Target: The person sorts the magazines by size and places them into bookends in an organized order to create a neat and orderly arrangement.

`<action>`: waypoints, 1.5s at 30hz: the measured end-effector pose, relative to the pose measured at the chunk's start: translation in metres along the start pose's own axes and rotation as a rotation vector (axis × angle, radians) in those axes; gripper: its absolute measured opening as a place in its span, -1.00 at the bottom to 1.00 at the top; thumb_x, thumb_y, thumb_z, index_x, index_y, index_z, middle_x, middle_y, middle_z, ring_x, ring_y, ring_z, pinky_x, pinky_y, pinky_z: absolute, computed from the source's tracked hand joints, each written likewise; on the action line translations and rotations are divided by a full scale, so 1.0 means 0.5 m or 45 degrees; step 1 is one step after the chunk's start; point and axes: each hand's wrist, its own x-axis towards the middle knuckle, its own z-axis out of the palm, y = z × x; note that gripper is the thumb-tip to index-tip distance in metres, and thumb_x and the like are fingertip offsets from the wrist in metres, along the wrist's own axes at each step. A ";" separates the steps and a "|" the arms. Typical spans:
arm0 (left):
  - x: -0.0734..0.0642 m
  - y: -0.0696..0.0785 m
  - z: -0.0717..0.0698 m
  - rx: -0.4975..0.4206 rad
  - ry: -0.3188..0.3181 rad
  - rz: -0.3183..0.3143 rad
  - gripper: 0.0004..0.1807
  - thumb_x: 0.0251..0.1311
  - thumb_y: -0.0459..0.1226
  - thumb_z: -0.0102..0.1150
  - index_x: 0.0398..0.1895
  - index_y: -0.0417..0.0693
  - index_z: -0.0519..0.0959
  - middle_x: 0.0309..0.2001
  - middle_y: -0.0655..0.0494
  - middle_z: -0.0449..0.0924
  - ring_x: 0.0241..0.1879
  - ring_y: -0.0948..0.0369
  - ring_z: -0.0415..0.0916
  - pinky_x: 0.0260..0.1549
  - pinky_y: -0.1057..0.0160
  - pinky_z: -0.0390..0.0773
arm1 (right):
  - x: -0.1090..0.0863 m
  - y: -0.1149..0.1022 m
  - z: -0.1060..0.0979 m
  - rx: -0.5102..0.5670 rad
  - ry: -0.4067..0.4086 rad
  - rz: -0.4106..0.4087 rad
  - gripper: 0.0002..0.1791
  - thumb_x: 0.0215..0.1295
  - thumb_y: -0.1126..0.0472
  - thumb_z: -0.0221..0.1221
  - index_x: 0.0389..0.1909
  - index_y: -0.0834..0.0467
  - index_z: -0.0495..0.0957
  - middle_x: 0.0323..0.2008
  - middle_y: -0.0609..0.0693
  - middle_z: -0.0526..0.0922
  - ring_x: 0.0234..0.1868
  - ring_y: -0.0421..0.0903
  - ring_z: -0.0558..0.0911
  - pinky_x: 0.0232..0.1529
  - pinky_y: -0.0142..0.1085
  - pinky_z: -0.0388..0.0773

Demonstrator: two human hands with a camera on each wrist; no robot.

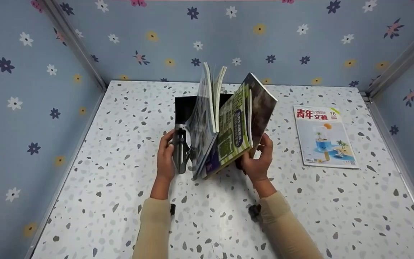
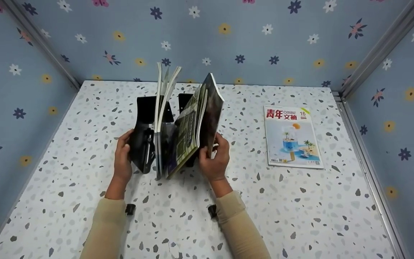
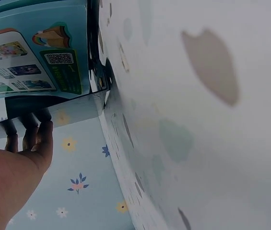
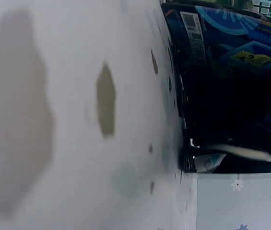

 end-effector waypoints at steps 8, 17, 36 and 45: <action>-0.001 -0.001 0.002 -0.033 0.005 0.019 -0.55 0.22 -0.44 -0.45 0.19 -0.39 0.15 0.10 -0.20 0.24 -0.02 0.11 0.31 -0.09 0.36 0.34 | 0.020 0.001 -0.007 -0.019 -0.042 0.016 -0.57 0.10 0.27 0.07 0.04 0.27 0.35 -0.30 0.09 0.48 -0.38 -0.16 0.46 -0.47 -0.44 0.38; 0.001 -0.001 0.004 -0.004 0.028 0.031 -0.55 0.19 -0.45 -0.41 0.18 -0.37 0.18 0.07 -0.20 0.27 -0.05 0.16 0.32 -0.08 0.38 0.31 | 0.068 -0.029 -0.017 -0.028 -0.063 0.170 -0.54 0.08 0.39 0.05 0.08 0.17 0.33 -0.42 0.05 0.48 -0.50 -0.19 0.44 -0.54 -0.37 0.39; 0.002 -0.004 0.005 -0.051 0.031 0.038 -0.54 0.18 -0.46 -0.41 0.17 -0.38 0.18 0.06 -0.16 0.29 -0.08 0.20 0.34 -0.09 0.37 0.32 | 0.186 -0.151 -0.063 0.096 -0.427 0.617 -0.54 0.12 0.36 0.03 0.08 0.07 0.31 -0.37 0.16 0.57 -0.60 -0.03 0.61 -0.63 -0.28 0.52; 0.002 -0.003 0.005 -0.021 0.045 0.059 -0.55 0.17 -0.47 -0.39 0.16 -0.37 0.21 0.05 -0.13 0.32 -0.07 0.20 0.34 -0.08 0.37 0.31 | 0.169 -0.133 -0.065 0.233 -0.374 0.540 -0.71 0.06 0.43 0.07 -0.17 0.20 0.34 -0.39 0.12 0.54 -0.55 -0.02 0.63 -0.63 -0.25 0.53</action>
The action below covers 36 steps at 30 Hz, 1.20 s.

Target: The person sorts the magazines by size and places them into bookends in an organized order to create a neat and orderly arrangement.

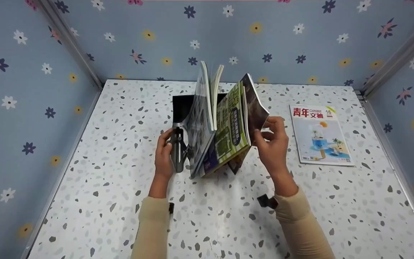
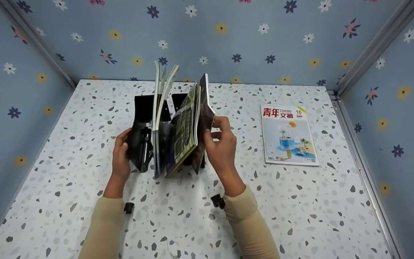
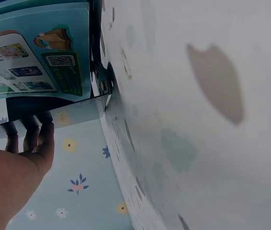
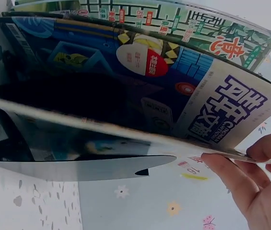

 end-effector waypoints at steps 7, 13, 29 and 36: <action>0.001 0.000 0.000 -0.004 -0.010 0.019 -0.56 0.19 -0.48 -0.41 0.15 -0.39 0.20 0.05 -0.18 0.30 -0.01 0.22 0.31 -0.01 0.36 0.27 | -0.013 0.003 0.007 -0.126 0.069 -0.106 -0.81 0.03 0.45 0.08 -0.28 0.24 0.40 -0.42 0.06 0.56 -0.58 -0.11 0.62 -0.65 -0.37 0.50; -0.001 0.001 0.000 -0.026 0.002 -0.024 -0.55 0.18 -0.48 -0.42 0.17 -0.38 0.19 0.07 -0.17 0.28 -0.01 0.16 0.29 -0.04 0.38 0.27 | -0.031 0.000 0.020 -0.201 0.093 -0.170 -0.82 -0.01 0.50 0.08 -0.32 0.30 0.42 -0.39 0.12 0.57 -0.53 -0.08 0.63 -0.58 -0.38 0.52; 0.001 0.005 0.002 -0.005 0.004 -0.044 -0.54 0.18 -0.46 -0.41 0.18 -0.34 0.20 0.07 -0.14 0.28 -0.09 0.18 0.31 -0.12 0.37 0.30 | -0.035 0.042 -0.002 -0.241 0.097 -0.139 -0.62 0.02 0.24 0.19 -0.11 0.14 0.36 -0.28 -0.04 0.49 -0.31 -0.21 0.58 -0.42 -0.35 0.54; -0.001 0.006 0.002 0.018 -0.007 -0.033 -0.54 0.18 -0.46 -0.42 0.18 -0.33 0.20 0.07 -0.17 0.27 -0.05 0.23 0.31 -0.07 0.37 0.29 | -0.038 0.047 -0.015 -0.226 0.075 -0.113 -0.57 -0.03 0.22 0.24 -0.09 0.14 0.36 -0.28 -0.04 0.51 -0.29 -0.20 0.55 -0.39 -0.32 0.54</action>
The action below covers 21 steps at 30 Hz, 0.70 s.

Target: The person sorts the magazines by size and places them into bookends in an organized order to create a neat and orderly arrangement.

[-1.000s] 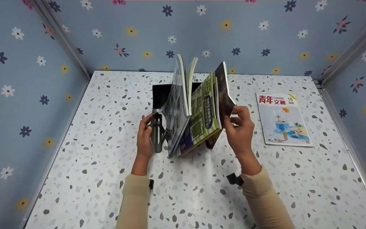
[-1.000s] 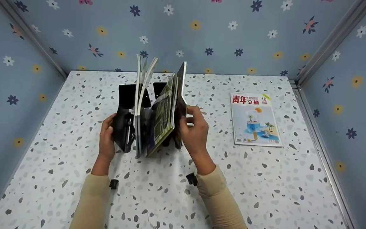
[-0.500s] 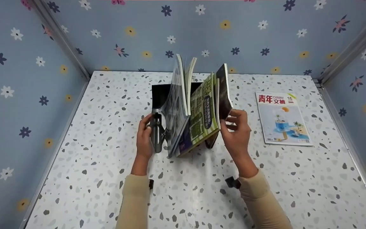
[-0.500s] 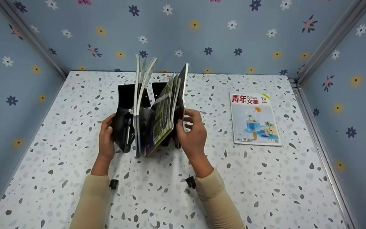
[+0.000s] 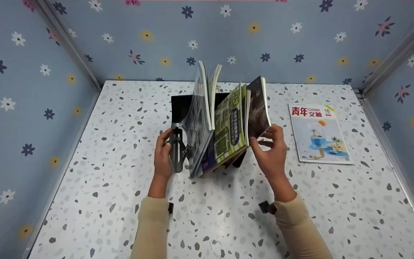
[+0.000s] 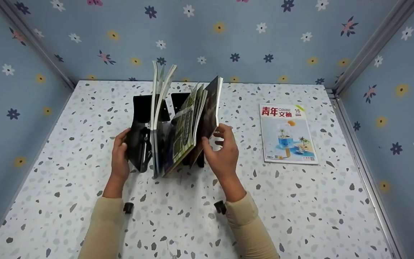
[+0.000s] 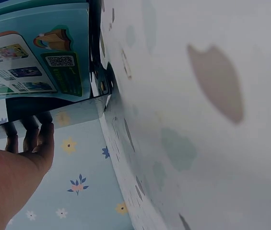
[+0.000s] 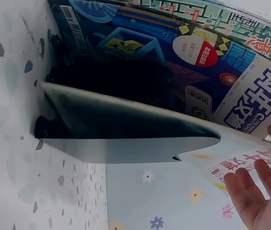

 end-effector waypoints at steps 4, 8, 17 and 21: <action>0.000 -0.002 -0.001 0.007 -0.001 0.001 -0.55 0.19 -0.46 -0.42 0.18 -0.31 0.20 0.08 -0.17 0.27 -0.04 0.25 0.31 -0.07 0.36 0.28 | -0.002 -0.023 -0.012 -0.011 -0.039 -0.020 -0.55 -0.04 0.30 0.23 -0.07 0.23 0.36 -0.27 0.07 0.51 -0.29 -0.07 0.54 -0.38 -0.15 0.50; 0.002 -0.003 0.000 -0.028 -0.016 -0.015 -0.54 0.20 -0.45 -0.44 0.18 -0.32 0.18 0.08 -0.17 0.26 -0.08 0.25 0.33 -0.10 0.35 0.32 | -0.002 -0.042 -0.027 -0.034 -0.094 -0.023 -0.53 -0.09 0.37 0.22 -0.09 0.35 0.33 -0.24 0.16 0.48 -0.27 0.03 0.52 -0.35 -0.02 0.44; 0.003 -0.003 -0.001 -0.042 -0.018 0.000 -0.54 0.18 -0.46 -0.44 0.17 -0.33 0.19 0.07 -0.17 0.26 -0.15 0.24 0.35 -0.14 0.35 0.33 | 0.000 0.050 -0.084 -0.128 -0.213 -0.007 -0.44 -0.10 0.25 0.24 0.03 0.10 0.36 -0.08 0.04 0.47 -0.11 0.02 0.49 -0.27 -0.12 0.38; 0.001 -0.002 -0.001 -0.024 -0.020 0.010 -0.54 0.18 -0.46 -0.44 0.17 -0.36 0.18 0.07 -0.19 0.26 -0.16 0.25 0.34 -0.14 0.35 0.33 | 0.009 0.087 -0.121 -0.262 -0.287 0.006 -0.37 -0.04 0.13 0.23 0.14 -0.06 0.30 0.02 -0.01 0.43 -0.03 0.00 0.43 -0.20 -0.15 0.32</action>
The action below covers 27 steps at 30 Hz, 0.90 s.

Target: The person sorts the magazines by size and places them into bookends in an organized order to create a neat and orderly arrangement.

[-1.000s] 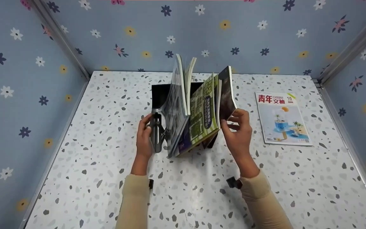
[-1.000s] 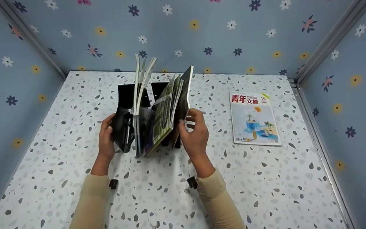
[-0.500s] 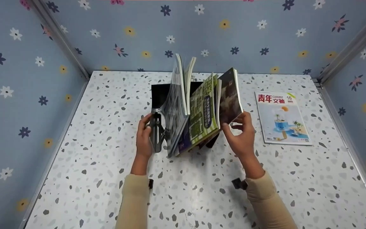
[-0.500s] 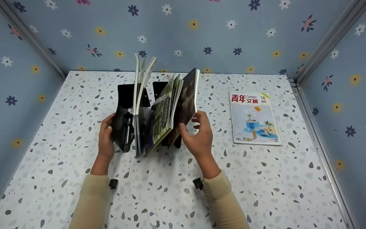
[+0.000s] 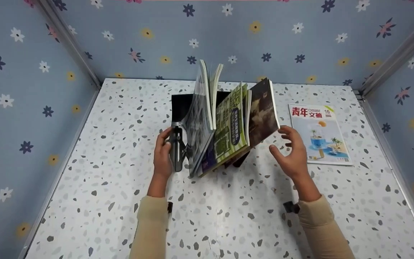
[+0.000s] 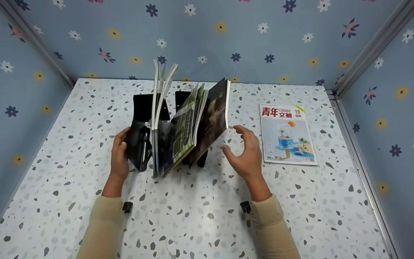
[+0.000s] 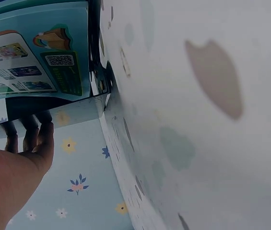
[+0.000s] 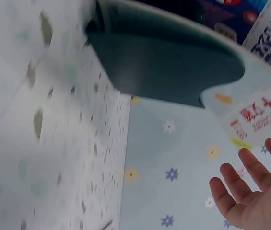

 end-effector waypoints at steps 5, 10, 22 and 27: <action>0.000 -0.001 -0.001 -0.019 0.000 0.014 -0.55 0.17 -0.47 -0.43 0.16 -0.39 0.17 0.06 -0.20 0.26 -0.12 0.22 0.33 -0.12 0.35 0.32 | 0.014 0.036 -0.039 -0.201 -0.107 -0.026 -0.31 -0.05 -0.03 0.22 0.19 -0.12 0.27 0.10 -0.06 0.38 0.08 -0.02 0.35 -0.02 -0.02 0.24; -0.001 -0.003 -0.003 -0.026 0.005 0.012 -0.54 0.16 -0.47 -0.42 0.16 -0.37 0.19 0.06 -0.17 0.28 -0.06 0.18 0.32 -0.08 0.36 0.30 | 0.028 0.070 -0.068 -0.375 -0.212 -0.013 -0.27 -0.07 -0.14 0.21 0.20 -0.18 0.24 0.13 -0.01 0.36 0.12 0.06 0.32 0.04 0.08 0.15; -0.003 -0.003 -0.003 -0.026 0.010 -0.004 -0.55 0.18 -0.47 -0.41 0.17 -0.40 0.17 0.08 -0.20 0.26 0.00 0.13 0.28 -0.03 0.40 0.27 | 0.025 0.169 -0.124 -0.708 -0.614 0.164 -0.11 -0.13 -0.35 0.12 0.28 -0.22 0.08 0.19 0.14 0.27 0.11 0.24 0.28 -0.13 0.21 0.24; 0.000 0.000 -0.003 -0.011 -0.001 0.005 -0.55 0.18 -0.47 -0.42 0.17 -0.41 0.18 0.08 -0.19 0.26 0.02 0.01 0.25 -0.03 0.39 0.26 | 0.019 0.210 -0.137 -0.777 -0.706 0.200 -0.08 -0.15 -0.34 0.15 0.28 -0.14 0.10 0.19 0.17 0.25 0.10 0.26 0.29 -0.15 0.19 0.27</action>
